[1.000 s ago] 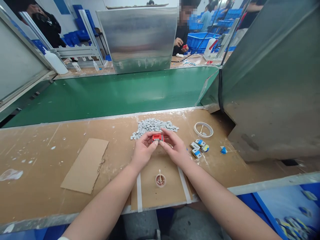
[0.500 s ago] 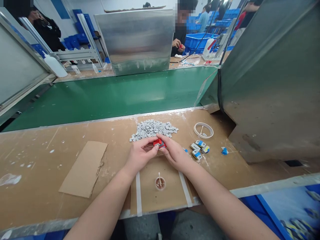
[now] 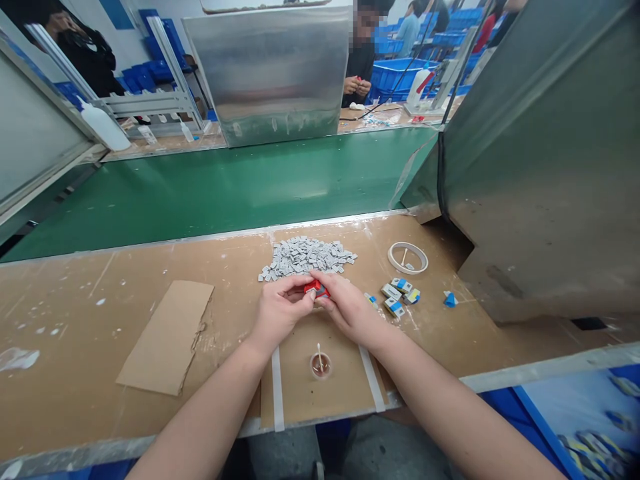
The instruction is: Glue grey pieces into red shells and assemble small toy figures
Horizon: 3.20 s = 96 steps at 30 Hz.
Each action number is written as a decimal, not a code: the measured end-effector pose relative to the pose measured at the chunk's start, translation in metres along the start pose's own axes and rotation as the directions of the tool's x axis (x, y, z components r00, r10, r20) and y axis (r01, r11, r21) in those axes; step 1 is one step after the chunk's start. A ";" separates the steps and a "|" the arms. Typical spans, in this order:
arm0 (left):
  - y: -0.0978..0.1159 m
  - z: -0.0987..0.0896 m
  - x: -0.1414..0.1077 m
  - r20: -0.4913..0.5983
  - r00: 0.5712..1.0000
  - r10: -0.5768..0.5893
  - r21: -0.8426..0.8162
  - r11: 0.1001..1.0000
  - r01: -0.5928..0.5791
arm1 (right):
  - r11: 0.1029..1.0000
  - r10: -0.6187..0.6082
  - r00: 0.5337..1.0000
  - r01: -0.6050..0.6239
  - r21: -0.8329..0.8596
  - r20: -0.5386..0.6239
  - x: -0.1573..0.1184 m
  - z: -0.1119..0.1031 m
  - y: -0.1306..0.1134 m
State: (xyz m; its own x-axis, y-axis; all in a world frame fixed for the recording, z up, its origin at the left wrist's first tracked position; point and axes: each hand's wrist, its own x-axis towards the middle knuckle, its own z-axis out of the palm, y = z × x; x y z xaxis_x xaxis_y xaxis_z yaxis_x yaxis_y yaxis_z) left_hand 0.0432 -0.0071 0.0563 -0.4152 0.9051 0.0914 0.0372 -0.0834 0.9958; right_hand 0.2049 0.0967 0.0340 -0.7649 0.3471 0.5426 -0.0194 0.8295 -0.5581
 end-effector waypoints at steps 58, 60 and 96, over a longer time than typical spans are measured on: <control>-0.005 -0.001 0.004 0.212 0.704 0.678 0.535 0.523 -0.664 | 0.820 0.269 0.962 -0.210 0.532 -0.035 -0.008 0.005 0.015; -0.002 -0.001 0.005 0.195 0.699 0.688 0.517 0.533 -0.669 | 0.803 0.294 0.955 -0.232 0.549 -0.027 -0.008 0.005 0.015; -0.019 -0.004 0.014 0.154 0.984 0.088 0.344 0.929 -0.137 | 0.887 0.461 0.865 -0.448 -0.112 0.199 0.010 0.002 -0.008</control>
State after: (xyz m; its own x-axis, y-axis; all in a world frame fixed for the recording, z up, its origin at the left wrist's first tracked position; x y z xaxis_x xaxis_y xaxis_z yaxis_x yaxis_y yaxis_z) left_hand 0.0330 0.0055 0.0387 -0.2655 0.9476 0.1777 0.4043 -0.0579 0.9128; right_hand 0.1960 0.0927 0.0421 -0.7985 0.5957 0.0865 0.3974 0.6297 -0.6674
